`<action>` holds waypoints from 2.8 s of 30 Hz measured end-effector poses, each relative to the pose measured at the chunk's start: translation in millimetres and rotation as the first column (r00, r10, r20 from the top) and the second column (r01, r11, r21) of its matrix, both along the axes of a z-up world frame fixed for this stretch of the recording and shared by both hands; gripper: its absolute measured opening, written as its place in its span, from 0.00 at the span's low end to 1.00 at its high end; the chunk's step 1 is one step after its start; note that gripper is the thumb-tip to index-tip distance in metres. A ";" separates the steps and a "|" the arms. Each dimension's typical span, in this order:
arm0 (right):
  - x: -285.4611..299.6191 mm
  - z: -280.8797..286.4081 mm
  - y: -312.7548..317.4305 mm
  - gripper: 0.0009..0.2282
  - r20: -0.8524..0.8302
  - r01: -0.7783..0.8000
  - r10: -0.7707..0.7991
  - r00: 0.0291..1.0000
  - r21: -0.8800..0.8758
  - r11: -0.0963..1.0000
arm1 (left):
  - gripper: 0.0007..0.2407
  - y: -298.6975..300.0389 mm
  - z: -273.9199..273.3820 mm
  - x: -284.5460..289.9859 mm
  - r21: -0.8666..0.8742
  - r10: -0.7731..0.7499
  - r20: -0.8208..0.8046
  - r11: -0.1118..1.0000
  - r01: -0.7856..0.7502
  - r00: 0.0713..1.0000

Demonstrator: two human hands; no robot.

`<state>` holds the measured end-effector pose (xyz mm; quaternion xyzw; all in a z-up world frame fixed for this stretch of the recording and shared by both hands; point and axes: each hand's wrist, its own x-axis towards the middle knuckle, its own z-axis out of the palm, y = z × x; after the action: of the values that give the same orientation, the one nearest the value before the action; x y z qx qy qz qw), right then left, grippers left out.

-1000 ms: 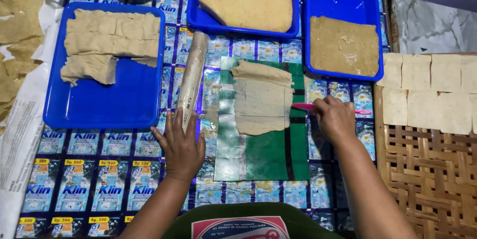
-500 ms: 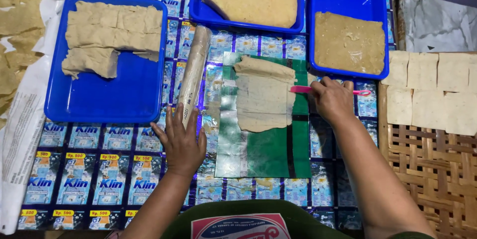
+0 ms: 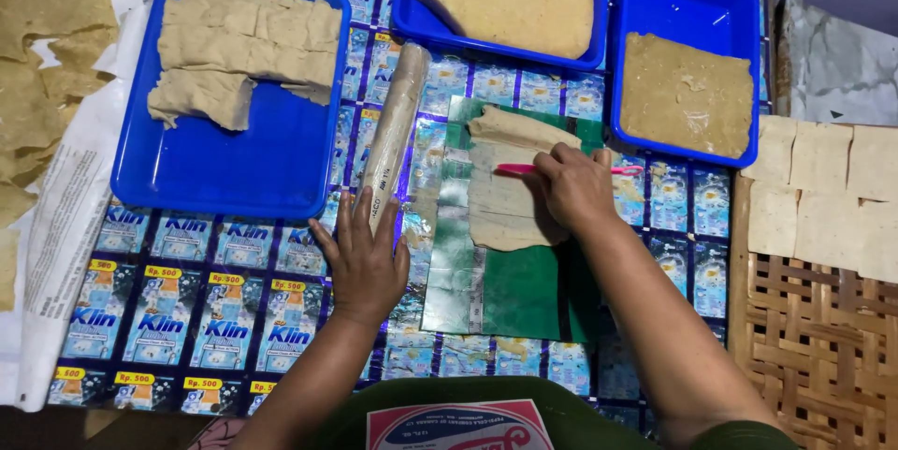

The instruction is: Rolling out dough into thin sheets and cutting them into squares on a flat surface.

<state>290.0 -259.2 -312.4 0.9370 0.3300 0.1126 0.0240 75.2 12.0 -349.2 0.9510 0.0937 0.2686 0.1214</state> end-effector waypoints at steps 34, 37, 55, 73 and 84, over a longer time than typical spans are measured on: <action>-191.7 -15.5 72.5 0.15 -0.586 0.545 -0.503 0.635 -0.121 0.829 | 0.20 3.4 -8.0 -1.2 -0.007 -0.049 0.037 0.999 0.049 0.998; -175.7 -10.6 76.2 0.13 -0.578 0.552 -0.518 0.631 -0.135 0.823 | 0.20 4.2 -8.0 -1.9 -0.011 -0.051 0.027 0.999 0.051 0.998; -80.5 33.4 90.5 0.17 -0.655 0.580 -0.491 0.574 -0.097 0.809 | 0.20 3.4 -1.1 2.1 -0.015 -0.054 0.001 0.998 0.054 0.999; -152.9 -20.6 -42.4 0.12 -0.935 0.810 -0.128 0.332 0.213 0.547 | 0.20 -4.2 -2.3 0.7 0.062 -0.039 0.011 0.997 0.038 0.999; -145.3 28.8 37.3 0.10 -0.893 0.612 0.089 0.440 0.372 0.698 | 0.19 -4.1 -4.8 -0.7 0.085 -0.016 0.018 0.996 0.014 1.000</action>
<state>144.7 -221.9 -283.6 0.8450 0.0694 -0.2712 -0.4556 74.6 7.9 -354.0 0.9534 0.0740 0.2804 0.0837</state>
